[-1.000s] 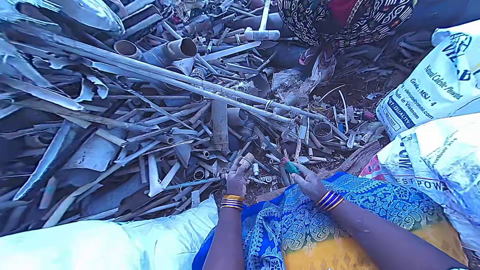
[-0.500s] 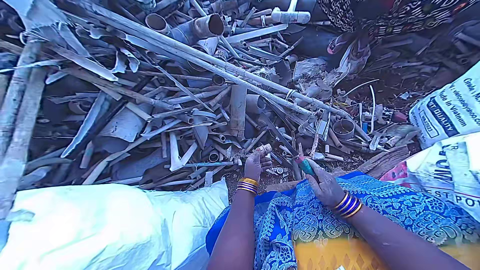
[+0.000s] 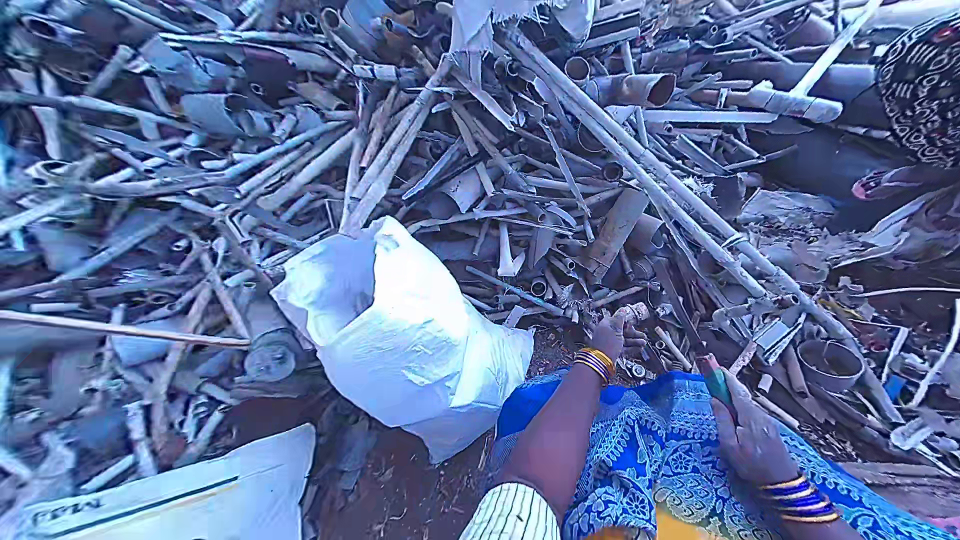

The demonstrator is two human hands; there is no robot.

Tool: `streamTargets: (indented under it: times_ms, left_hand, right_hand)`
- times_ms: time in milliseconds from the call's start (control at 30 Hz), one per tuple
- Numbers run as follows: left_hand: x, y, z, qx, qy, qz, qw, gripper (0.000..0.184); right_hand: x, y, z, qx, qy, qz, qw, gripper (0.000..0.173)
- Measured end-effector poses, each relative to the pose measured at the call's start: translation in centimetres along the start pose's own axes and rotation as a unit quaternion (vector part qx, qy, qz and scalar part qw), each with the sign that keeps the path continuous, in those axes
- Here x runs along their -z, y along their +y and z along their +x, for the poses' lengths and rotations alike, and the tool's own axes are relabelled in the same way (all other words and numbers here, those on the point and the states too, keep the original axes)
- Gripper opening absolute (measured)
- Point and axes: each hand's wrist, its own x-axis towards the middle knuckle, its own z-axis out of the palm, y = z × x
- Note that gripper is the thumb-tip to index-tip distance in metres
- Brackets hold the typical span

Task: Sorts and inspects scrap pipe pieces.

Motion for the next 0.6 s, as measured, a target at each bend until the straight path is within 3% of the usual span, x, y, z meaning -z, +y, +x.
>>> streamTargets:
  times_ms: [100,167,200,267,333,367,400,500,533,600]
  left_hand:
    - [1.4,0.5,-2.4,-0.035,0.017,-0.007,0.999,0.051]
    - [2.8,2.1,-5.3,-0.198,0.093,0.029,0.975,0.043]
    - [3.9,2.9,-6.9,-0.326,0.159,0.09,0.927,0.045]
    - [7.4,5.6,-10.1,-0.529,0.349,0.21,0.745,0.051]
    - [12.1,9.5,-14.0,-0.561,0.512,0.277,0.588,0.053]
    - [14.3,11.4,-16.1,-0.527,0.564,0.309,0.555,0.054]
    - [16.1,13.1,-17.9,-0.462,0.6,0.35,0.551,0.054]
    - [19.8,16.4,-20.9,-0.227,0.568,0.468,0.638,0.057]
    - [20.3,16.6,-21.0,-0.195,0.541,0.49,0.655,0.059]
    - [20.2,16.2,-20.6,-0.226,0.52,0.508,0.649,0.063]
  right_hand:
    - [-0.2,-0.1,-0.7,0.015,-0.066,0.003,0.998,0.054]
    - [0.1,-0.4,-0.8,0.015,-0.036,0.009,0.999,0.055]
    - [0.6,-0.5,-0.6,0.009,-0.02,0.017,1.0,0.055]
    - [1.2,-0.5,-0.3,-0.018,-0.009,0.04,0.999,0.055]
    - [1.6,-0.7,-0.2,-0.066,-0.018,0.059,0.996,0.052]
    - [1.8,-0.7,-0.2,-0.092,-0.028,0.068,0.993,0.051]
    - [2.0,-0.6,-0.4,-0.116,-0.037,0.075,0.99,0.051]
    - [2.3,-0.2,-0.4,-0.164,-0.045,0.102,0.98,0.05]
    - [2.5,0.0,-0.4,-0.181,-0.041,0.116,0.976,0.05]
    - [2.5,0.3,-0.1,-0.213,-0.022,0.146,0.966,0.049]
